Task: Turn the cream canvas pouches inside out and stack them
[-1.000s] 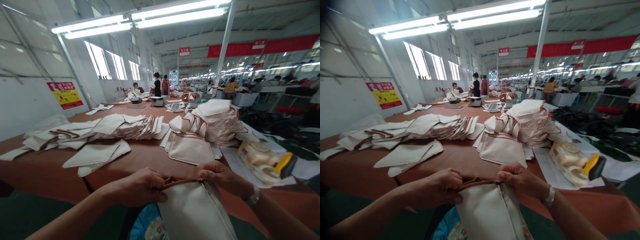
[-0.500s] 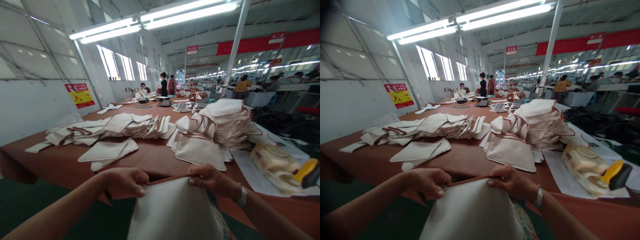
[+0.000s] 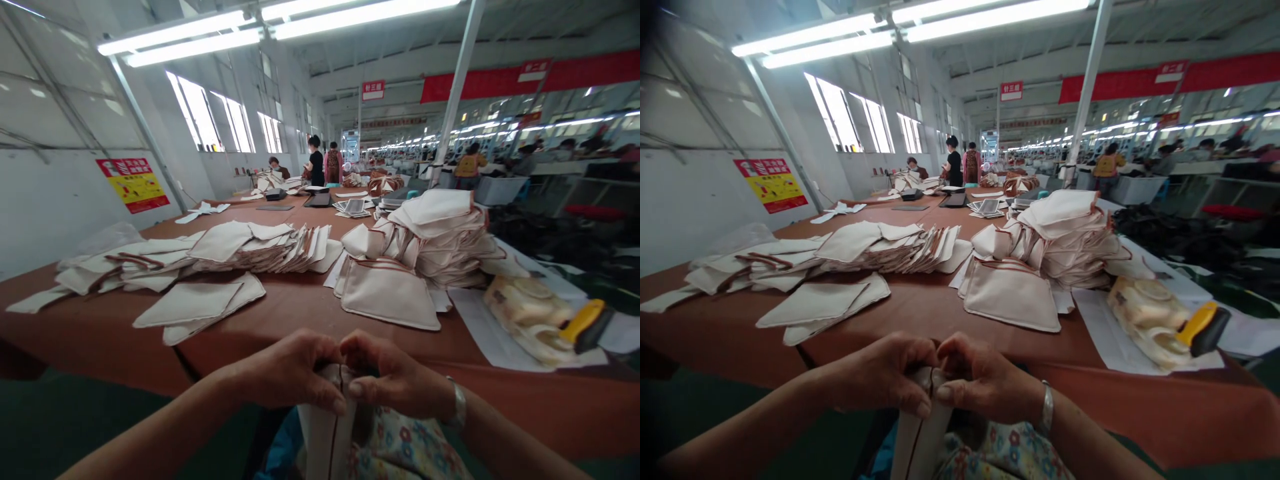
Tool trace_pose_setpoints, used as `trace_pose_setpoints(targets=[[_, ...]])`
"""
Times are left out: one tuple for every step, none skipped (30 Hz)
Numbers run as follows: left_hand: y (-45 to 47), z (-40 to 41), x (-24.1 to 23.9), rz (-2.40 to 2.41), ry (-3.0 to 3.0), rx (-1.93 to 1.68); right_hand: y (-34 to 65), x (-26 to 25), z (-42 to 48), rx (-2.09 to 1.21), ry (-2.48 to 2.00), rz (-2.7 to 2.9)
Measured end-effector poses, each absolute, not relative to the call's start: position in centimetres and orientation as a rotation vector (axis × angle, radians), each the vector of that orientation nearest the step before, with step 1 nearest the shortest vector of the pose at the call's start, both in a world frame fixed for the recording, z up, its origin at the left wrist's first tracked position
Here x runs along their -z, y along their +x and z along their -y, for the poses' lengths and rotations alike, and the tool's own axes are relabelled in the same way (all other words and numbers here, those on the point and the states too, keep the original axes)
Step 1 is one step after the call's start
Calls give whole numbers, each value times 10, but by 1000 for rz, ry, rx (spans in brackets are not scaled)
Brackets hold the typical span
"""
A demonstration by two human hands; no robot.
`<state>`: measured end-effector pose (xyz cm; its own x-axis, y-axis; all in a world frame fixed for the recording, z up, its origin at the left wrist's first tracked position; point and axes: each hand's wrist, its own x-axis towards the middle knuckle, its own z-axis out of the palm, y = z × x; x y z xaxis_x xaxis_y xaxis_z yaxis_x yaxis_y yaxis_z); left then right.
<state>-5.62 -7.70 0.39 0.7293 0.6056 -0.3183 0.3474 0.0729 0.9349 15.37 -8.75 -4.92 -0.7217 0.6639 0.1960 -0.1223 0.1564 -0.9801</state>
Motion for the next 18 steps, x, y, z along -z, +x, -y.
trace_pose_setpoints(targets=[[-58,76,0,-809,1528,-242,154,57,87,-1601,-542,1811],[-60,75,2,-816,1531,-254,155,63,86,-1561,-570,1809],[-61,74,4,-826,1543,-262,155,68,85,-1523,-592,1806],[-61,73,5,-841,1555,-268,155,72,84,-1495,-606,1802],[-61,72,5,-862,1563,-270,155,74,84,-1473,-620,1797],[-60,70,5,-887,1563,-268,154,74,84,-1454,-635,1795],[-58,69,6,-913,1557,-264,154,74,84,-1428,-653,1799],[-56,68,6,-934,1550,-262,155,73,84,-1391,-676,1811],[-55,66,8,-946,1536,-265,156,73,84,-1347,-705,1827],[-53,65,9,-943,1515,-273,157,73,84,-1305,-732,1846],[-52,63,11,-926,1486,-285,158,73,83,-1273,-757,1859],[-50,61,14,-904,1450,-300,160,74,82,-1254,-774,1866],[-49,60,16,-881,1408,-314,162,75,81,-1247,-787,1865],[-48,58,18,-859,1365,-328,163,77,80,-1256,-798,1856],[-47,56,20,-845,1325,-339,165,78,79,-1276,-806,1842],[-46,55,22,-842,1293,-349,166,79,78,-1302,-812,1825],[-44,54,23,-847,1270,-357,167,80,76,-1329,-821,1804],[-43,53,25,-858,1259,-363,168,81,75,-1360,-828,1782]])
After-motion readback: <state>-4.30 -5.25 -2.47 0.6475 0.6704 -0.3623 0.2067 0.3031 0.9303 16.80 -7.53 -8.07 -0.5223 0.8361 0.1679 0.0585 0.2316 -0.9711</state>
